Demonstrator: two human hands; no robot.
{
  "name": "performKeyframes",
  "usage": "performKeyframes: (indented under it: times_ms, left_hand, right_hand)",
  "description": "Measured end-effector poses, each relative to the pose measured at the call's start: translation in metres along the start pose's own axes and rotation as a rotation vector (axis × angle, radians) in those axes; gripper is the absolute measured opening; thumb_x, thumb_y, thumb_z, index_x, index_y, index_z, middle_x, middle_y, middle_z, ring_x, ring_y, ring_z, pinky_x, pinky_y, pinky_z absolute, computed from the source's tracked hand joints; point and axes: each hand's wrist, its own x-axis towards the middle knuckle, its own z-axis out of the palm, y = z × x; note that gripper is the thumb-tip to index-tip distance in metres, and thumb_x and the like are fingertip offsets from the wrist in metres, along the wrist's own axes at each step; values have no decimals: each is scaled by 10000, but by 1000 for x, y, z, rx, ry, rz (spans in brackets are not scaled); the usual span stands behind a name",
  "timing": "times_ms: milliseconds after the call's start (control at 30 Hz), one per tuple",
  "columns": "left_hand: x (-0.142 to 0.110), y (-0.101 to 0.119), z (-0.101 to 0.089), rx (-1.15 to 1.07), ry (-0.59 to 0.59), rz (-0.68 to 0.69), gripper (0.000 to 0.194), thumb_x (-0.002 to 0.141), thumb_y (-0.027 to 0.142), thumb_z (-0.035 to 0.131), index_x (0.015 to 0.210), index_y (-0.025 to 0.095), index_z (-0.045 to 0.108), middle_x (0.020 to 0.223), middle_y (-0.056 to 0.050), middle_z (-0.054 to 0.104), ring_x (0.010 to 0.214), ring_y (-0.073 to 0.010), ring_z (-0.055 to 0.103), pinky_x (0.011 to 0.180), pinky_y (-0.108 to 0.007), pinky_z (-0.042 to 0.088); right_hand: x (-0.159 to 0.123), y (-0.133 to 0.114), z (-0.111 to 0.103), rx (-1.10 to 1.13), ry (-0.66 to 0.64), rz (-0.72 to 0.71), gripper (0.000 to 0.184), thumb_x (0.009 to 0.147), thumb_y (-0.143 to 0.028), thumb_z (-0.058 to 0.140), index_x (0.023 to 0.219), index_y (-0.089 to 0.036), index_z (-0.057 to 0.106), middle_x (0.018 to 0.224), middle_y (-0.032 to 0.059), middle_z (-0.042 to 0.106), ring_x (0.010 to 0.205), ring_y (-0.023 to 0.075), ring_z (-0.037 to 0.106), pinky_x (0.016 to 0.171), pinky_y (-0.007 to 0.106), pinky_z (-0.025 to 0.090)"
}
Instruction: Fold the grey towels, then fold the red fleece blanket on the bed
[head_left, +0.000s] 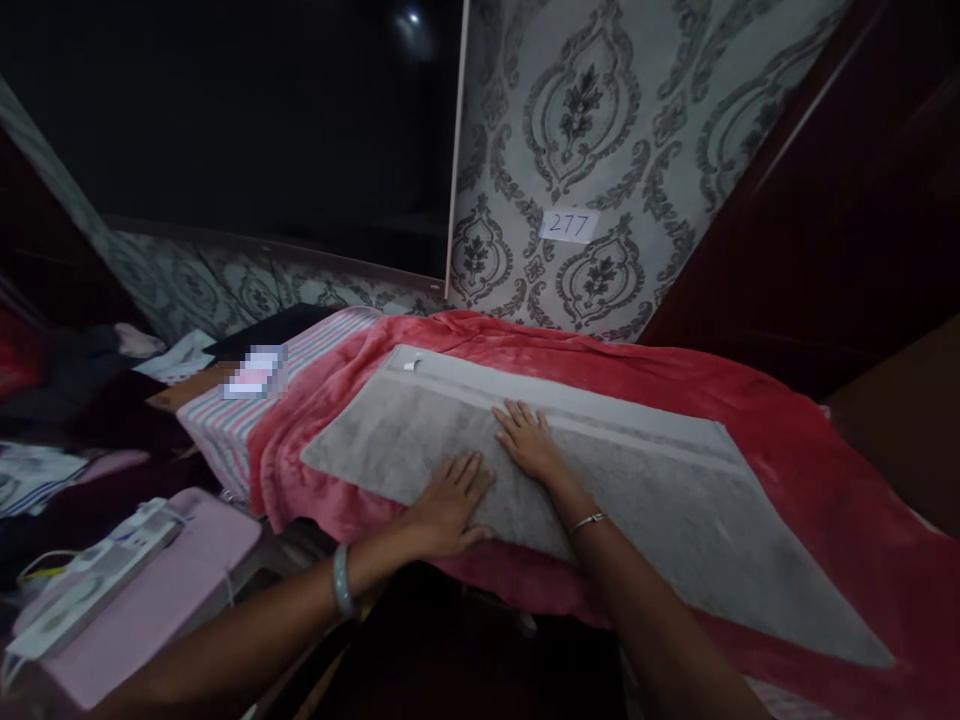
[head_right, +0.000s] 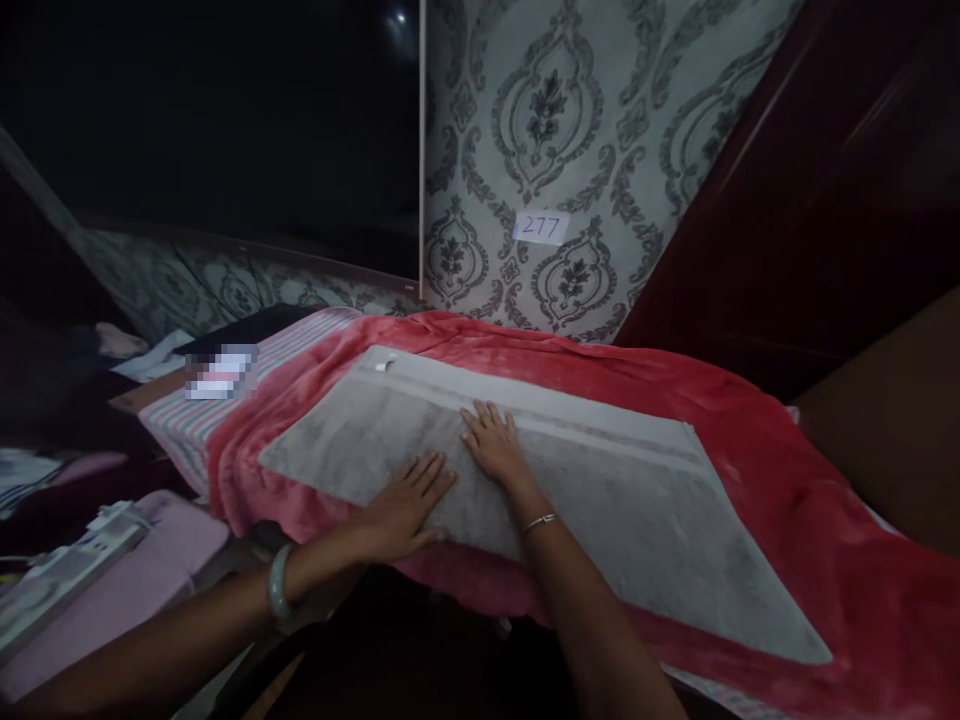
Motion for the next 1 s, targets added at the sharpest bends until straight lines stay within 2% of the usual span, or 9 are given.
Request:
performKeyframes:
  times_ms: [133,200,300,400,500,667,733,833,1000]
  left_hand:
    - [18,-6,-20,-66,93,-49,617,1016,480,344,1543,161,374,1609,-162,379,1511,-258,315,1245,-463,237]
    - [40,-14,-25,-15,150,-110,634,1007,456,378,1552,134,352,1634,-176,322,1539,-276,240,1258,-504,175]
    - [60,-26,-20,59,105,-214,687,981,507,433,1564,156,340,1663,-190,232,1557,-334,151,1236,-613,121]
    - [47,-31,-10,70,51,-286,688,971,594,408,1561,242,370,1671,-163,222,1553,-373,144,1209,-663,130]
    - [11,-28,-5,84,87,-365,692,948,625,438,1550,285,399,1663,-145,263,1543,-401,163,1208,-668,140]
    - [-37,-35,-22,144,151,-518,694,933,595,484,1521,228,459,1610,-169,372,1515,-386,269,1229,-579,224]
    - [-36,-45,-36,162,172,-551,680,947,564,467,1510,181,465,1594,-193,390,1505,-377,296,1220,-585,242]
    - [-19,-63,-52,158,190,-522,684,972,536,427,1541,158,399,1640,-198,292,1537,-354,219,1231,-605,179]
    - [0,-87,-45,121,87,-611,762,949,632,421,1582,217,329,1675,-198,156,1546,-418,119,1199,-670,135]
  right_hand:
    - [-1,0,1,-16,12,6,536,1053,-399,313,1581,-311,323,1677,41,230,1540,280,194,1205,573,218]
    - [-1,0,2,-27,24,2,533,1055,-397,299,1580,-315,324,1675,34,237,1540,276,196,1198,571,238]
    - [-2,0,5,-45,33,2,534,1052,-393,294,1579,-314,328,1670,30,254,1538,270,206,1195,568,252]
    - [-3,2,10,-65,46,3,536,1047,-382,299,1577,-310,334,1667,31,263,1531,268,228,1198,567,251]
    - [-3,3,14,-81,61,-1,538,1044,-372,302,1576,-302,338,1662,38,274,1527,266,244,1198,563,260]
    - [-2,3,18,-93,57,6,531,1044,-361,302,1571,-317,348,1654,34,296,1520,269,265,1190,568,283]
    - [-1,3,19,-95,62,9,528,1043,-364,307,1567,-319,357,1655,34,294,1519,272,268,1190,567,285]
    - [-1,3,20,-88,62,9,536,1040,-372,312,1571,-311,351,1653,39,298,1520,274,266,1194,565,278]
    - [-1,5,23,-69,81,-5,541,1033,-380,297,1565,-308,367,1651,39,302,1517,273,272,1198,577,258]
